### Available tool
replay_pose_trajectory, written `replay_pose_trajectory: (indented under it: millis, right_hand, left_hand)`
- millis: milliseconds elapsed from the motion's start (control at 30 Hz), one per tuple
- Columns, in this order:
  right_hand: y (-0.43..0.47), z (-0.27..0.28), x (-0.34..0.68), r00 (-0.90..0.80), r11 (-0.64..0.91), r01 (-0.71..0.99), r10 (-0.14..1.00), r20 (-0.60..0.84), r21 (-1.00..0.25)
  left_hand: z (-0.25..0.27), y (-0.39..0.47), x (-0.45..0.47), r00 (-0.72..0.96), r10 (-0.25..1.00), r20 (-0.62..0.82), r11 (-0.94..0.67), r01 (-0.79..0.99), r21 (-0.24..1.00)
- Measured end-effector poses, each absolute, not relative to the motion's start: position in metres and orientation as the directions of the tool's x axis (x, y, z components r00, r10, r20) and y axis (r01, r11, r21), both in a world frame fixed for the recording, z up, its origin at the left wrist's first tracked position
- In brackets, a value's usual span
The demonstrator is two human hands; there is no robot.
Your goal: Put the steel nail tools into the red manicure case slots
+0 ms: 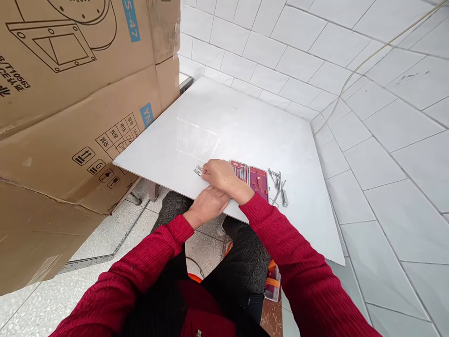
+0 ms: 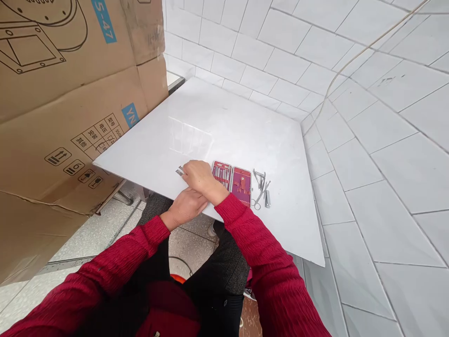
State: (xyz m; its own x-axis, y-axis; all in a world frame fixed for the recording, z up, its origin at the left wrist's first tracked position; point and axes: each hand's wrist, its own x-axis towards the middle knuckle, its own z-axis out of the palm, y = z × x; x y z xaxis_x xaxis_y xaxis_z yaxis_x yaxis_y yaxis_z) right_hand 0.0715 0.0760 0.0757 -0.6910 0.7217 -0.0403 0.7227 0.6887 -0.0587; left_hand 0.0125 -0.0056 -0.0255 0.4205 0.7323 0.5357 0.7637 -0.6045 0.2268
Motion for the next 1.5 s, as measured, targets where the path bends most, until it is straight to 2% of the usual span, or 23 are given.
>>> replay_pose_trajectory:
  millis: [133, 367, 600, 867, 1033, 1300, 1500]
  right_hand:
    - [0.076, 0.07, 0.063, -0.703, 0.706, 0.709, 0.707, -0.071, 0.011]
    - [0.075, 0.059, 0.058, -0.736, 0.74, 0.672, 0.671, -0.085, 0.022]
    - [0.066, 0.068, 0.056, -0.762, 0.78, 0.604, 0.625, -0.17, 0.162]
    - [0.06, 0.076, 0.062, -0.785, 0.805, 0.565, 0.592, -0.183, 0.181]
    - [0.064, 0.07, 0.067, -0.775, 0.79, 0.588, 0.611, -0.159, 0.174]
    - [0.07, 0.082, 0.089, -0.743, 0.755, 0.631, 0.654, -0.141, 0.176]
    - [0.075, 0.091, 0.121, -0.72, 0.732, 0.642, 0.678, -0.147, 0.227]
  left_hand:
    - [-0.03, -0.004, 0.013, 0.429, 0.749, 0.505, -0.601, 0.761, 0.245]
    - [-0.029, -0.005, 0.013, 0.421, 0.815, 0.397, -0.547, 0.785, 0.291]
    - [-0.019, -0.008, 0.014, 0.412, 0.854, 0.318, -0.503, 0.81, 0.302]
    - [-0.017, -0.009, 0.013, 0.409, 0.866, 0.288, -0.485, 0.829, 0.28]
    - [-0.019, -0.009, 0.013, 0.423, 0.835, 0.352, -0.523, 0.809, 0.268]
    - [-0.021, -0.007, 0.011, 0.438, 0.704, 0.558, -0.605, 0.782, 0.149]
    - [-0.018, -0.007, 0.011, 0.443, 0.684, 0.579, -0.614, 0.778, 0.13]
